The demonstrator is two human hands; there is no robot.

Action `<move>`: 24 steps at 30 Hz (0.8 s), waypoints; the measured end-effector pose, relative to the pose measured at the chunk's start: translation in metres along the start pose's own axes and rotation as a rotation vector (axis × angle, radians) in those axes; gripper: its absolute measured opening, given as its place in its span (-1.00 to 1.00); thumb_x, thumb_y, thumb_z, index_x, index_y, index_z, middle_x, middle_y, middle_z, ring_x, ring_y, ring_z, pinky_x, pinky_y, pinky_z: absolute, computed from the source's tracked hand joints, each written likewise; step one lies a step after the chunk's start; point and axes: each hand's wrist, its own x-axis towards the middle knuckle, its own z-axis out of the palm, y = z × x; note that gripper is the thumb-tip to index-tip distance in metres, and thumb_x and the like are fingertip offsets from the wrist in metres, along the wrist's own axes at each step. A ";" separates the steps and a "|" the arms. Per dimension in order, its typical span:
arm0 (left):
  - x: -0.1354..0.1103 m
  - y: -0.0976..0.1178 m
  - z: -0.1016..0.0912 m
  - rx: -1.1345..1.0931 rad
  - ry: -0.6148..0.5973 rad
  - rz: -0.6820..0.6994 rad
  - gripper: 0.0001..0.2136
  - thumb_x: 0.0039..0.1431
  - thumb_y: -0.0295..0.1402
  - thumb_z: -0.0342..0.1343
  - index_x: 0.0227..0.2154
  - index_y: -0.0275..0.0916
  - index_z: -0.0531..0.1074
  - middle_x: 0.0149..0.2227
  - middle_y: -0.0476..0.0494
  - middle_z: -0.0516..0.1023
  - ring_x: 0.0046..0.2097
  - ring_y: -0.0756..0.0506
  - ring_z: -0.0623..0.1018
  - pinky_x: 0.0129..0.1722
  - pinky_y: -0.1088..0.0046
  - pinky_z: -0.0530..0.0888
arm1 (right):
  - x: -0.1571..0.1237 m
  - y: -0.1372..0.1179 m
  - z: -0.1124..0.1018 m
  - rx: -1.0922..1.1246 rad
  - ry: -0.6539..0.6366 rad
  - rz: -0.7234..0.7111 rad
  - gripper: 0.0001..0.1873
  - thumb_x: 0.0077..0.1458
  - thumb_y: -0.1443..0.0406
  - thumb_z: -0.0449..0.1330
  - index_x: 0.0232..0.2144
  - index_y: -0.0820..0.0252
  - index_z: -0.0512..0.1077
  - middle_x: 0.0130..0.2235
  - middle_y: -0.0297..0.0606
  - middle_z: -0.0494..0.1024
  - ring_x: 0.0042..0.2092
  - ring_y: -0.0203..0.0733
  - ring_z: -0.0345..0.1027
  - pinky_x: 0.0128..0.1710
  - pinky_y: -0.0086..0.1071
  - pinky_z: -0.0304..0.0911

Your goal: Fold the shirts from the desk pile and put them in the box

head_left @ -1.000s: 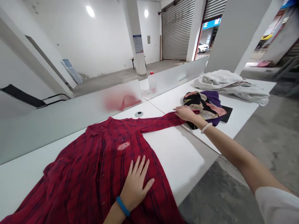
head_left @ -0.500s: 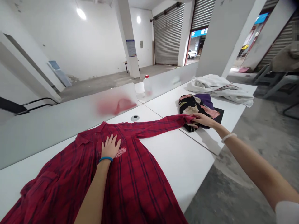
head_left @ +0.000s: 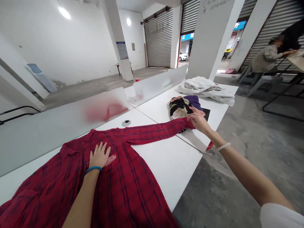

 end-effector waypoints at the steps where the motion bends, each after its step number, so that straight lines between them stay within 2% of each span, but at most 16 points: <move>1: 0.000 0.000 -0.001 0.003 0.000 0.001 -0.44 0.26 -0.16 -0.34 0.24 -0.30 0.12 0.31 -0.28 0.03 0.32 -0.30 0.04 0.21 -0.11 0.05 | -0.004 -0.012 0.005 -0.023 0.015 -0.077 -0.65 -0.02 0.48 -0.04 -0.32 0.20 0.52 -0.02 -0.09 0.49 0.04 -0.04 0.34 0.03 -0.13 0.22; 3: -0.001 0.004 -0.004 0.018 -0.010 0.000 -0.45 0.27 -0.19 -0.35 0.24 -0.32 0.10 0.31 -0.32 0.03 0.32 -0.31 0.04 0.20 -0.12 0.06 | -0.014 -0.042 0.019 -0.032 0.017 -0.207 -0.64 0.02 0.50 -0.02 -0.26 0.21 0.52 0.01 -0.08 0.48 0.09 0.00 0.30 0.06 -0.08 0.19; 6: -0.008 0.016 -0.012 0.078 -0.030 -0.004 -0.46 0.28 -0.24 -0.35 0.24 -0.41 0.08 0.30 -0.45 0.01 0.31 -0.36 0.03 0.17 -0.15 0.10 | -0.030 -0.094 0.047 -0.029 -0.082 -0.372 -0.61 0.05 0.52 -0.01 -0.15 0.21 0.49 0.09 -0.07 0.41 0.18 0.08 0.19 0.09 0.02 0.14; 8: -0.022 0.025 -0.021 0.120 -0.038 0.014 -0.47 0.28 -0.26 -0.32 0.23 -0.44 0.10 0.30 -0.49 -0.01 0.31 -0.38 0.02 0.16 -0.12 0.12 | -0.040 -0.130 0.064 -0.001 -0.163 -0.482 -0.60 0.07 0.52 0.00 -0.09 0.22 0.46 0.13 -0.04 0.38 0.20 0.10 0.15 0.11 0.06 0.11; 10: -0.047 0.029 -0.029 0.144 -0.037 0.073 -0.50 0.28 -0.26 -0.25 0.22 -0.38 0.15 0.31 -0.40 0.00 0.32 -0.33 0.00 0.21 -0.04 0.09 | -0.045 -0.163 0.077 0.042 -0.225 -0.598 -0.61 0.10 0.49 0.01 -0.06 0.20 0.44 0.15 -0.04 0.34 0.22 0.11 0.11 0.12 0.09 0.09; 12: -0.086 0.026 -0.035 0.168 -0.025 0.157 -0.53 0.27 -0.24 -0.18 0.20 -0.28 0.21 0.31 -0.28 0.05 0.32 -0.28 0.02 0.24 0.04 0.05 | -0.043 -0.196 0.086 0.118 -0.270 -0.705 -0.63 0.13 0.44 0.02 -0.04 0.18 0.42 0.17 -0.05 0.31 0.24 0.10 0.08 0.14 0.10 0.08; 15: -0.167 0.012 -0.034 0.207 0.026 0.253 -0.53 0.26 -0.15 -0.16 0.16 -0.22 0.27 0.25 -0.23 0.19 0.28 -0.28 0.15 0.21 0.01 0.13 | -0.028 -0.249 0.097 0.315 -0.326 -0.783 -0.65 0.13 0.43 0.02 -0.05 0.19 0.42 0.16 -0.08 0.33 0.21 -0.03 0.14 0.16 -0.07 0.13; 19: -0.279 0.006 -0.018 0.230 0.260 0.246 -0.50 0.27 -0.13 -0.16 0.20 -0.25 0.20 0.18 -0.20 0.33 0.20 -0.23 0.31 0.14 0.08 0.29 | 0.009 -0.332 0.118 0.481 -0.385 -0.745 -0.65 0.16 0.47 -0.03 -0.08 0.22 0.45 0.03 -0.18 0.47 0.10 -0.24 0.29 0.14 -0.36 0.15; 21: -0.316 0.014 -0.009 0.255 0.382 0.185 -0.48 0.28 -0.19 -0.14 0.25 -0.29 0.08 0.18 -0.21 0.33 0.18 -0.19 0.33 0.08 0.16 0.35 | 0.032 -0.374 0.134 0.457 -0.414 -0.663 -0.64 0.16 0.48 -0.03 -0.08 0.22 0.46 -0.01 -0.22 0.51 0.04 -0.27 0.34 0.11 -0.42 0.16; 24: -0.342 0.032 -0.001 0.283 0.479 0.089 -0.44 0.27 -0.27 -0.12 0.28 -0.34 -0.04 0.19 -0.23 0.31 0.20 -0.16 0.30 0.06 0.22 0.37 | 0.066 -0.429 0.161 0.408 -0.430 -0.556 -0.64 0.18 0.46 -0.04 -0.06 0.24 0.45 0.00 -0.18 0.51 0.03 -0.23 0.36 0.08 -0.43 0.17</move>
